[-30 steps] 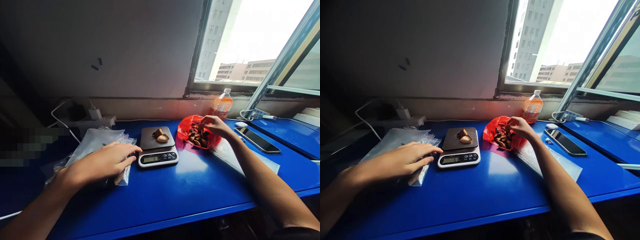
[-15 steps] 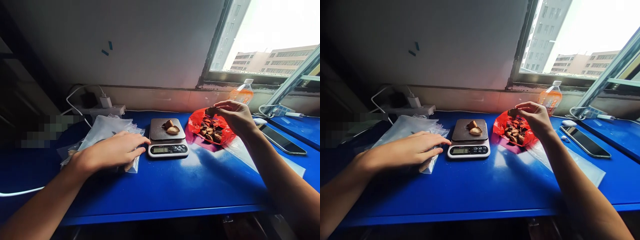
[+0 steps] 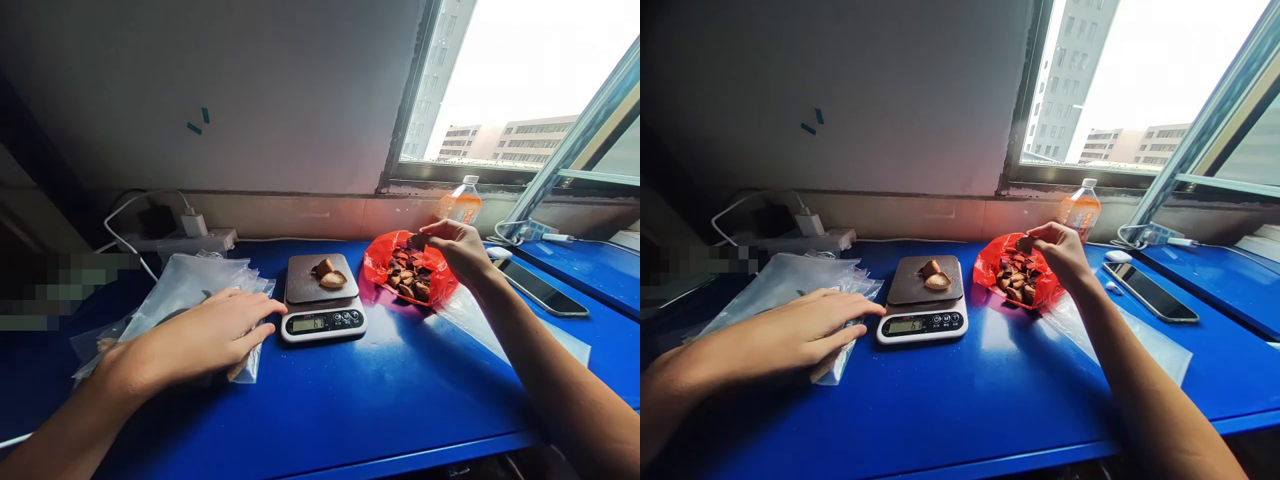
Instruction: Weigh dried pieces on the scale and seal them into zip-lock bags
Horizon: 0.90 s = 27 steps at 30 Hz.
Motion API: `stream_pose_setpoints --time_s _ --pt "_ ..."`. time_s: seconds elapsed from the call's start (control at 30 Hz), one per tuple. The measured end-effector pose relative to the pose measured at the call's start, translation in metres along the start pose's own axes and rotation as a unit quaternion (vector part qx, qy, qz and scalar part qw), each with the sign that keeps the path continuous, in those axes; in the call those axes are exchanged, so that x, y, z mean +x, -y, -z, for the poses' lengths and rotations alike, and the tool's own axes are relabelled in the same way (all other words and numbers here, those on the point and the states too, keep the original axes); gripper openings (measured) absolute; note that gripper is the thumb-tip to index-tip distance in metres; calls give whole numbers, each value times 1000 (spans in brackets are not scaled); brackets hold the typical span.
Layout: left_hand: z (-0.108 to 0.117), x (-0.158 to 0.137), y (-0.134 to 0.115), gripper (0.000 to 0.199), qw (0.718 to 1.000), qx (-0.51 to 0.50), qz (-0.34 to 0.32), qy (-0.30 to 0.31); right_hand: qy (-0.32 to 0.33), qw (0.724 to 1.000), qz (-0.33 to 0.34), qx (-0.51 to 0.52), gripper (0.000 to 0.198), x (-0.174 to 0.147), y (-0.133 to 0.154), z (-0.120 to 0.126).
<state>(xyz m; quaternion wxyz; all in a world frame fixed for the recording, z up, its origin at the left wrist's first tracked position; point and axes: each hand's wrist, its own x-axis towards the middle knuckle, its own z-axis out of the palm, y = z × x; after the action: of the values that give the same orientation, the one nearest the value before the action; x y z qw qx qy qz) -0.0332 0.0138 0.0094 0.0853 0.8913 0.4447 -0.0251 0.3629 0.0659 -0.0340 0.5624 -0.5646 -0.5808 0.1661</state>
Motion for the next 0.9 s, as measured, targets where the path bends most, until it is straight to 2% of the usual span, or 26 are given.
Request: stream_pose_setpoints --time_s 0.13,0.47,0.63,0.7,0.8,0.9 --pt "0 -1 1 40 1000 3 14 2 12 999 -51 4 26 0 -9 0" --pt "0 -1 1 40 1000 4 2 2 57 996 -63 -33 15 -1 -21 -6" --pt "0 -1 0 40 1000 10 1 13 34 979 -15 -202 9 0 -27 -7" --pt "0 -1 1 40 1000 7 -1 11 28 970 0 -240 15 1 -27 -8" --pt "0 -2 2 40 1000 4 1 10 60 948 47 -308 27 3 -26 -11" --pt "1 -3 2 41 1000 5 10 19 107 926 87 -351 22 2 -21 -12"
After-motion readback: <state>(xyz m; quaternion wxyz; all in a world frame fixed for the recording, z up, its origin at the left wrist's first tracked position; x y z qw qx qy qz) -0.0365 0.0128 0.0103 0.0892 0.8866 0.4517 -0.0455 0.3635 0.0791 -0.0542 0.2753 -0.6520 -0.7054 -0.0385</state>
